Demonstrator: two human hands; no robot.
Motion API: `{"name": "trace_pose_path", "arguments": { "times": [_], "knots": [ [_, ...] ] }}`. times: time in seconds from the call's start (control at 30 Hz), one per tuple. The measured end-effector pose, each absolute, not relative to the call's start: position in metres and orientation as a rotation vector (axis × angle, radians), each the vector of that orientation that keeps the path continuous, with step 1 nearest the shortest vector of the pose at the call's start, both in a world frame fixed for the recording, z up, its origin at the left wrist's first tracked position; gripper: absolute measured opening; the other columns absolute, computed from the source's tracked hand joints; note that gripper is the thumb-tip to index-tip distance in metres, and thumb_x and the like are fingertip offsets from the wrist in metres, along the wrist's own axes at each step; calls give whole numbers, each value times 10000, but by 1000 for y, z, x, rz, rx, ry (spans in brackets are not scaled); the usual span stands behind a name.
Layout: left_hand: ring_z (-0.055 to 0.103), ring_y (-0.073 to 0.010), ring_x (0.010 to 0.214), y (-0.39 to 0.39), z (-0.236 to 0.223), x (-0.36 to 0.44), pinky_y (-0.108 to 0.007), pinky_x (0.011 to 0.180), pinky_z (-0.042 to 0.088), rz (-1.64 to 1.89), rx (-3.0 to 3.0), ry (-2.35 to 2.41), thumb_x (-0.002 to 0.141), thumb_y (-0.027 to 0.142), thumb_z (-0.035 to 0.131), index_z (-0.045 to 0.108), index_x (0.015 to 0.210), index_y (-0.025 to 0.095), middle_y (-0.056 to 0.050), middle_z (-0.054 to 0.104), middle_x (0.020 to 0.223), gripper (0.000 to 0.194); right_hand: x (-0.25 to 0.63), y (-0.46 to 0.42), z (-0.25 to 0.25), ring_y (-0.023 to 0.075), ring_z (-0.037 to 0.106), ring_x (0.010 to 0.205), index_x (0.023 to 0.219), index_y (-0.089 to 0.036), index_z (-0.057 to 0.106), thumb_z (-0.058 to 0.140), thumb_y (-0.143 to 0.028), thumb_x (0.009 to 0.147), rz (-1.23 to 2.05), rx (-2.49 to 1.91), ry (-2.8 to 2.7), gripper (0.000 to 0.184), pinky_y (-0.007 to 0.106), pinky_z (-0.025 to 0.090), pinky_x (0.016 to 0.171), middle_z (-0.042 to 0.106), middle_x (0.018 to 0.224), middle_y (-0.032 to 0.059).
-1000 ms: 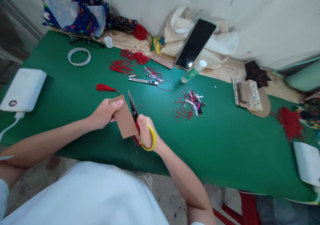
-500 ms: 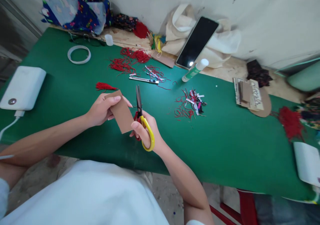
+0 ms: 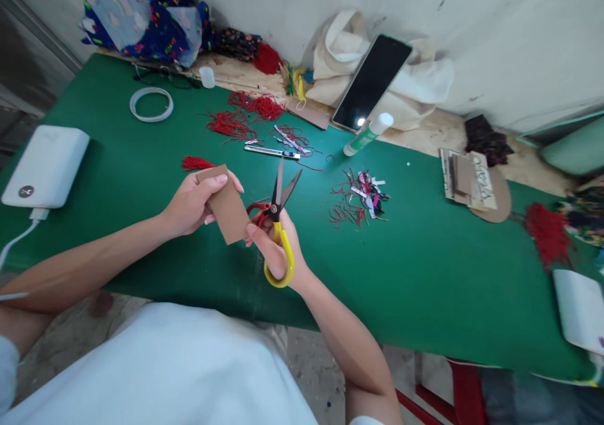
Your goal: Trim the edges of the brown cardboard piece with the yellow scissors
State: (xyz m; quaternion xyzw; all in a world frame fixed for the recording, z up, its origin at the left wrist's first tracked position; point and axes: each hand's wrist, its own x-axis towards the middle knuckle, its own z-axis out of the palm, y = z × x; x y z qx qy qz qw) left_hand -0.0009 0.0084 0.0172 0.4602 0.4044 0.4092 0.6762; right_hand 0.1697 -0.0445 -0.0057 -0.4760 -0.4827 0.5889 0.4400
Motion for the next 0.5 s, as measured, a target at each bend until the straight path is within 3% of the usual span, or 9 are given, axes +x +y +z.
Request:
{"name": "trace_pose_path", "arguments": {
  "times": [0.17, 0.33, 0.5],
  "knots": [
    [404, -32, 360, 9, 17, 1, -144, 296, 267, 928, 990, 940, 768, 469, 616, 584, 770, 163, 70, 487, 536, 307, 168, -44, -1, 125, 598, 543, 856, -241, 458, 705, -469, 779, 1359, -1201, -1186, 344, 309, 546, 558, 575, 688, -47],
    [479, -69, 415, 6, 9, 1, -171, 329, 344, 704, 1048, 802, 720, 395, 694, 594, 816, 141, 27, 575, 597, 290, 169, -44, -8, 120, 595, 584, 885, -246, 454, 644, -349, 829, 1110, -1221, -1246, 224, 307, 515, 610, 596, 751, -34],
    [405, -54, 356, 2, 4, 1, -173, 330, 318, 582, 1134, 719, 809, 412, 635, 635, 752, 119, 47, 493, 477, 299, 178, -46, -13, 130, 553, 618, 924, -252, 439, 621, -448, 868, 1124, -1237, -1379, 273, 304, 469, 613, 557, 766, -33]
  ]
}}
